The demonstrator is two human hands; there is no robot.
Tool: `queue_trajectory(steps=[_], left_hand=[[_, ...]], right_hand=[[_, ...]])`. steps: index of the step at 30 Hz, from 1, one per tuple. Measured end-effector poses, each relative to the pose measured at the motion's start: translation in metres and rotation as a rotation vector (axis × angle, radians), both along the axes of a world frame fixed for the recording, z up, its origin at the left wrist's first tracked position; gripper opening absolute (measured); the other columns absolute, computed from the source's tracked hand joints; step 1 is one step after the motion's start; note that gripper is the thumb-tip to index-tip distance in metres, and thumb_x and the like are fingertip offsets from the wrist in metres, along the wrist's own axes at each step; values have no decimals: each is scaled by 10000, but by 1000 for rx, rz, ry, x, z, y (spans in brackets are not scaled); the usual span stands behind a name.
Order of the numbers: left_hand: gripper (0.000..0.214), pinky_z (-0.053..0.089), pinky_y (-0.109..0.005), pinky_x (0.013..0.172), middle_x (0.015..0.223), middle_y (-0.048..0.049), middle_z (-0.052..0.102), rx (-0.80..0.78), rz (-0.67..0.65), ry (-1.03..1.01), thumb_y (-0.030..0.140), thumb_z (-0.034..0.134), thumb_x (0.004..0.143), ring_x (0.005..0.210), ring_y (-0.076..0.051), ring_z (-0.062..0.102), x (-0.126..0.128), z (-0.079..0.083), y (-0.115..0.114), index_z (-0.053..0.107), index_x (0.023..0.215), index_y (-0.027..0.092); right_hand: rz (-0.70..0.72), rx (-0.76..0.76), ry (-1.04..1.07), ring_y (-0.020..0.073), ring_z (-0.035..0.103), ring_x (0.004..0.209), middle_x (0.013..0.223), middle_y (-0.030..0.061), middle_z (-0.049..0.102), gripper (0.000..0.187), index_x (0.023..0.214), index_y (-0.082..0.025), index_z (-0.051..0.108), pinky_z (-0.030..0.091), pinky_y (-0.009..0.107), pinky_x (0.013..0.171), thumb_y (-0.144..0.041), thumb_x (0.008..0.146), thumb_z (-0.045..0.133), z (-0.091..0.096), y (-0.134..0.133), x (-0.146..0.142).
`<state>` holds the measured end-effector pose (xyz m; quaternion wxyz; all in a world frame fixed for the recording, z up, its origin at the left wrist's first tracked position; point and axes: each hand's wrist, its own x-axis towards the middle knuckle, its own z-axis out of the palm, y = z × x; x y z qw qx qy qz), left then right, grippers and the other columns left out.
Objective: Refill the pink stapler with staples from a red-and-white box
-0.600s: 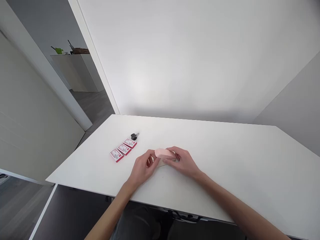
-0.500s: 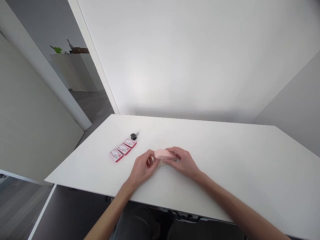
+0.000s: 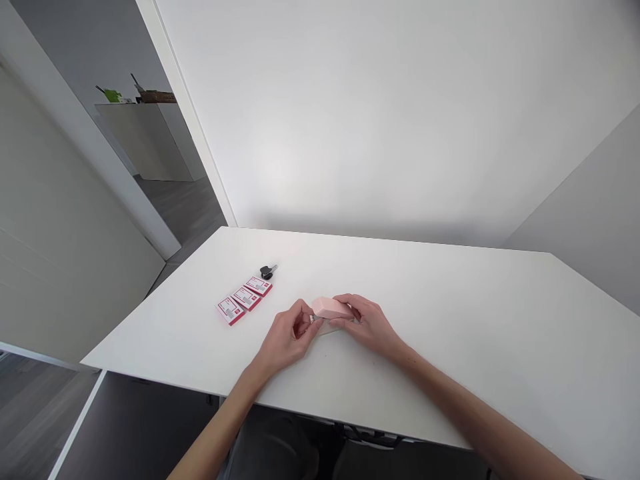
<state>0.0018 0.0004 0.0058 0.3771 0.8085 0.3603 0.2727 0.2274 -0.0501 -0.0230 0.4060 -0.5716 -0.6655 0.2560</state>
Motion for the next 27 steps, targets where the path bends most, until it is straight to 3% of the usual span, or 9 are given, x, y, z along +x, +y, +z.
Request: queue_trajectory(steps=[5,10,16,21,27], left_hand=[[274,297,-256,579,611,98,374,-6,-10,8,464,578,997,564,-106,339,0,0,0,486,887,230],[279,314,-258,583,607,88,397,41,28,76,499,608,975,565,-110,372,0,-5,1,646,980,222],[319,323,-259,580,612,79,421,60,66,123,539,667,927,576,-123,403,0,-8,4,715,1065,256],[367,334,-261,579,619,83,445,46,108,95,575,659,929,568,-126,420,-1,-8,3,681,1120,262],[306,319,-271,572,616,69,450,65,116,110,509,516,1015,565,-131,434,0,-7,2,666,1045,244]], right_hand=[[18,-31,54,182,523,765,927,-4,688,316,1106,-305,692,443,326,706,-580,951,660,8,-2,-1],[41,-94,140,166,482,729,889,-17,656,336,1119,-298,683,434,318,702,-589,954,644,12,-3,-1],[73,-121,163,182,554,787,1002,6,718,326,1176,-303,654,489,352,776,-560,981,609,14,-4,-1],[118,-116,205,226,660,931,1253,76,721,347,1165,-278,625,547,410,828,-570,981,602,19,-4,4],[169,-112,341,274,648,1204,1156,64,684,292,789,-232,642,559,391,892,-476,939,698,25,-4,21]])
